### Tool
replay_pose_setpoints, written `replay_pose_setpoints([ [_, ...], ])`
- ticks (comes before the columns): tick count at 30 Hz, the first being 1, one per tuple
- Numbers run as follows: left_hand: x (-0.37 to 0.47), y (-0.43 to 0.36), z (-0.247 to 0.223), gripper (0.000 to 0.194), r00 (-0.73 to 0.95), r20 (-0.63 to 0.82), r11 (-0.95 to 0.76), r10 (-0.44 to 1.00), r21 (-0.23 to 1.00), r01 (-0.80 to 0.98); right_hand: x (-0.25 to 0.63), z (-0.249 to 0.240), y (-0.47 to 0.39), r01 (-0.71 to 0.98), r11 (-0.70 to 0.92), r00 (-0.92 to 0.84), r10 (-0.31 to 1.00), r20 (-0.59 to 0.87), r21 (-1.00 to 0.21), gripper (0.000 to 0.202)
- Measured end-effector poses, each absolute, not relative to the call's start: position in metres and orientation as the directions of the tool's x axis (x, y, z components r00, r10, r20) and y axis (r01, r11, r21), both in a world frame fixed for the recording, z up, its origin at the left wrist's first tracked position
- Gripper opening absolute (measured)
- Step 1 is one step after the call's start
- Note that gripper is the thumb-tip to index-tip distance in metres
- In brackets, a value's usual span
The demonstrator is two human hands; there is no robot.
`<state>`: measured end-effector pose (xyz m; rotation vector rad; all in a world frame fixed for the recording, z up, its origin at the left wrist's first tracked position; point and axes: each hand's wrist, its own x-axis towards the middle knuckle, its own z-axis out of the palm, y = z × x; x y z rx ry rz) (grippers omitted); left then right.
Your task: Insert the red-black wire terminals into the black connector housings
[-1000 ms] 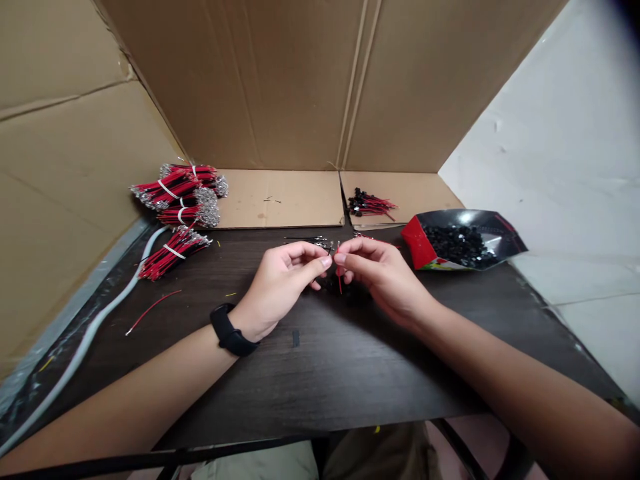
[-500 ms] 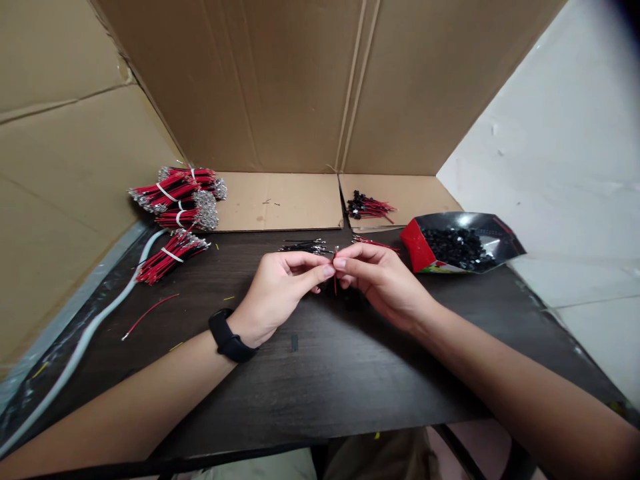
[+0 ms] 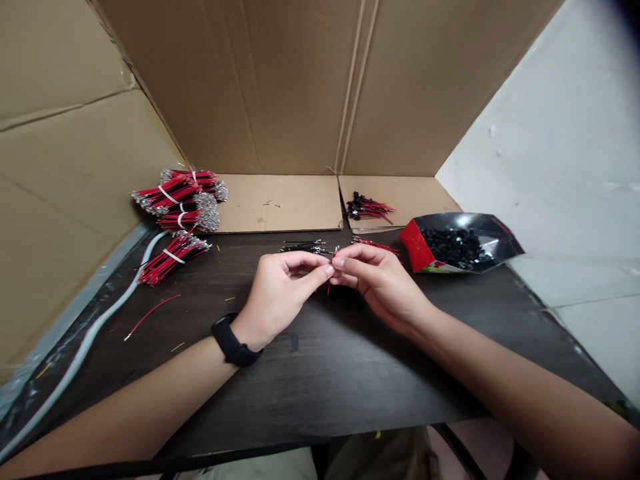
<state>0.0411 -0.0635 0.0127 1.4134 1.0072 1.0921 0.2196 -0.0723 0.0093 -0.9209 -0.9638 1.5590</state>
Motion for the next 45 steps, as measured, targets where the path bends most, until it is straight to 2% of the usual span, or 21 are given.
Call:
replay_pose_setpoints([
  [6, 0.0427, -0.0656, 0.0150, 0.010, 0.239, 0.114, -0.125, 0.964, 0.992, 0.031, 0.2180, 0.0124, -0.0753, -0.263, -0.025, -0.106, 0.994, 0.003, -0.965, 0.016],
  [13, 0.0415, -0.0657, 0.0124, 0.015, 0.239, 0.136, -0.157, 0.961, 0.985, 0.073, 0.2187, 0.0128, -0.0765, -0.248, -0.036, -0.099, 0.995, -0.012, -0.968, 0.019],
  [29, 0.0432, -0.0650, 0.0138, 0.013, 0.214, 0.132, -0.152, 0.968, 0.985, 0.081, 0.2197, 0.0126, -0.0761, -0.250, -0.048, -0.094, 0.995, -0.025, -0.967, 0.020],
  [40, 0.0407, -0.0648, 0.0138, 0.010, 0.265, 0.179, -0.214, 0.947, 0.970, 0.112, 0.2182, 0.0132, -0.0759, -0.220, -0.049, -0.110, 0.994, -0.025, -0.974, 0.017],
  [45, 0.0411, -0.0679, 0.0132, 0.010, 0.266, 0.247, -0.298, 0.932, 0.939, 0.171, 0.2169, 0.0161, -0.0770, -0.200, -0.012, -0.076, 0.997, 0.003, -0.980, 0.017],
])
